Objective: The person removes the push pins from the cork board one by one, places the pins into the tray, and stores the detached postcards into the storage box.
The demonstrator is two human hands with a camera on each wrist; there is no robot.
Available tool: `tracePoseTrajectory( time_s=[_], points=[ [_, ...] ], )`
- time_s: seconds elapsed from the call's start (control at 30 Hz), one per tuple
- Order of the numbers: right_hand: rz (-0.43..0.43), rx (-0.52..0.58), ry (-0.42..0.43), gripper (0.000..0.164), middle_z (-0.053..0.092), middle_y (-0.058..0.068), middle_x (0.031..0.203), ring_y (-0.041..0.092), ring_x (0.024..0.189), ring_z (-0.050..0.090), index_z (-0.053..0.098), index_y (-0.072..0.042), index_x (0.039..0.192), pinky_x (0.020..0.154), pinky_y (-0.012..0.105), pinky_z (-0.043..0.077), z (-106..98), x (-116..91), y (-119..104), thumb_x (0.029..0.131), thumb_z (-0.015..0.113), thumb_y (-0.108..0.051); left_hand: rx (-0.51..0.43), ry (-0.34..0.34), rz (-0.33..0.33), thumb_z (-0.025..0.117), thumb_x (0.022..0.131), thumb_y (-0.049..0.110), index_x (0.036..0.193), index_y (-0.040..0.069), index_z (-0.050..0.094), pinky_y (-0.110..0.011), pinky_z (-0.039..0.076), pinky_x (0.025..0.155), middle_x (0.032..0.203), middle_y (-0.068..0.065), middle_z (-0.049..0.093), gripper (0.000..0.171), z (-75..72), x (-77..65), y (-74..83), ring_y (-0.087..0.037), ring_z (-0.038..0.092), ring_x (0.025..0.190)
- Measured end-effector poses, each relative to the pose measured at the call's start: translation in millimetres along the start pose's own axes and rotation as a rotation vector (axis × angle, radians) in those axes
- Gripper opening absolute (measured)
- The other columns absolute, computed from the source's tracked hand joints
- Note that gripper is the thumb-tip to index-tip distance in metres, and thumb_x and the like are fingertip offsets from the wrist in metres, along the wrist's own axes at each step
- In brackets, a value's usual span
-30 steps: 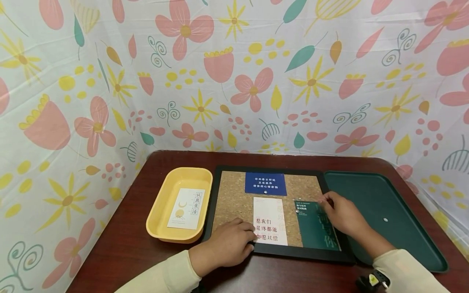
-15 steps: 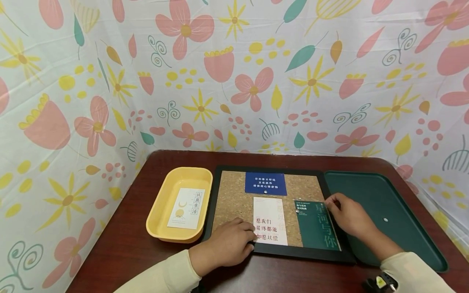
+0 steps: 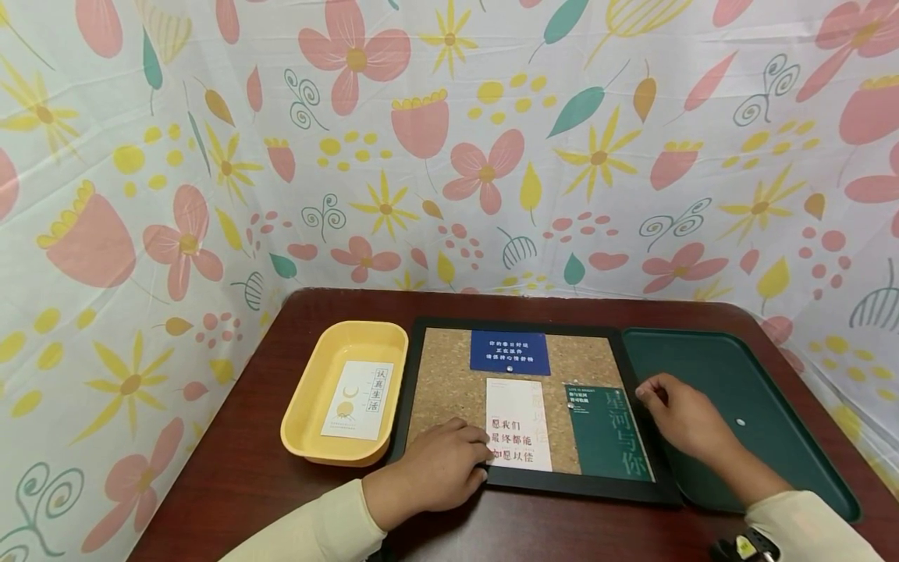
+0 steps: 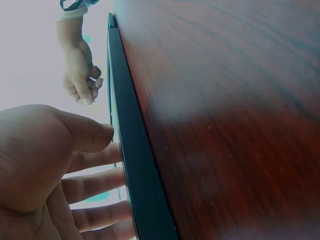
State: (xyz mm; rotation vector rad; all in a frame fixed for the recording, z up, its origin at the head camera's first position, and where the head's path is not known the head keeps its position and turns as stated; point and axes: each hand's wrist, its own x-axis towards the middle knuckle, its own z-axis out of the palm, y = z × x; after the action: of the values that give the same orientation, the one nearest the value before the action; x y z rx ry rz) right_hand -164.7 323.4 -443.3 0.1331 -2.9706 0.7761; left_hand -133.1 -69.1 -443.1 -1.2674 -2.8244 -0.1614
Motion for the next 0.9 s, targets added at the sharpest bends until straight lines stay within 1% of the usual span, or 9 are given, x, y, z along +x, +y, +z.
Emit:
tracePoseTrajectory(
  time_s=[0.2, 0.37, 0.67, 0.9],
  points=[
    [-0.001, 0.005, -0.013, 0.028, 0.059, 0.005, 0.087, 0.019, 0.068, 0.048, 0.060, 0.002, 0.113, 0.057, 0.037, 0.037, -3, -4, 9, 0.110, 0.049, -0.024, -0.025, -0.021, -0.006, 0.069, 0.097, 0.030, 0.117, 0.025, 0.077, -0.034, 0.048, 0.099, 0.127, 0.008, 0.066, 0.022, 0.2, 1.0, 0.3, -0.015, 0.058, 0.117],
    [0.020, 0.000, -0.013, 0.027, 0.060, 0.007, 0.087, 0.020, 0.067, 0.048, 0.059, 0.003, 0.114, 0.055, 0.037, 0.037, -7, -5, 14, 0.109, 0.049, -0.021, -0.027, -0.032, -0.010, 0.069, 0.097, 0.031, 0.118, 0.025, 0.076, -0.034, 0.047, 0.101, 0.127, 0.008, 0.065, 0.023, -0.2, 1.2, 0.6, -0.015, 0.058, 0.118],
    [0.061, -0.010, -0.034, 0.030, 0.060, 0.007, 0.088, 0.020, 0.066, 0.048, 0.059, 0.004, 0.115, 0.055, 0.037, 0.037, -11, -3, 21, 0.110, 0.048, -0.024, -0.023, -0.021, -0.007, 0.069, 0.097, 0.031, 0.117, 0.025, 0.077, -0.034, 0.048, 0.099, 0.127, 0.008, 0.066, 0.022, -0.3, 0.6, -0.2, -0.015, 0.058, 0.117],
    [0.061, -0.012, -0.038, 0.031, 0.063, 0.009, 0.092, 0.019, 0.070, 0.053, 0.060, 0.003, 0.114, 0.056, 0.037, 0.040, -13, -2, 22, 0.110, 0.049, -0.026, -0.025, -0.025, -0.013, 0.069, 0.097, 0.031, 0.118, 0.025, 0.076, -0.035, 0.047, 0.100, 0.127, 0.008, 0.065, 0.023, 0.1, 1.3, 0.1, -0.015, 0.058, 0.118]
  ],
)
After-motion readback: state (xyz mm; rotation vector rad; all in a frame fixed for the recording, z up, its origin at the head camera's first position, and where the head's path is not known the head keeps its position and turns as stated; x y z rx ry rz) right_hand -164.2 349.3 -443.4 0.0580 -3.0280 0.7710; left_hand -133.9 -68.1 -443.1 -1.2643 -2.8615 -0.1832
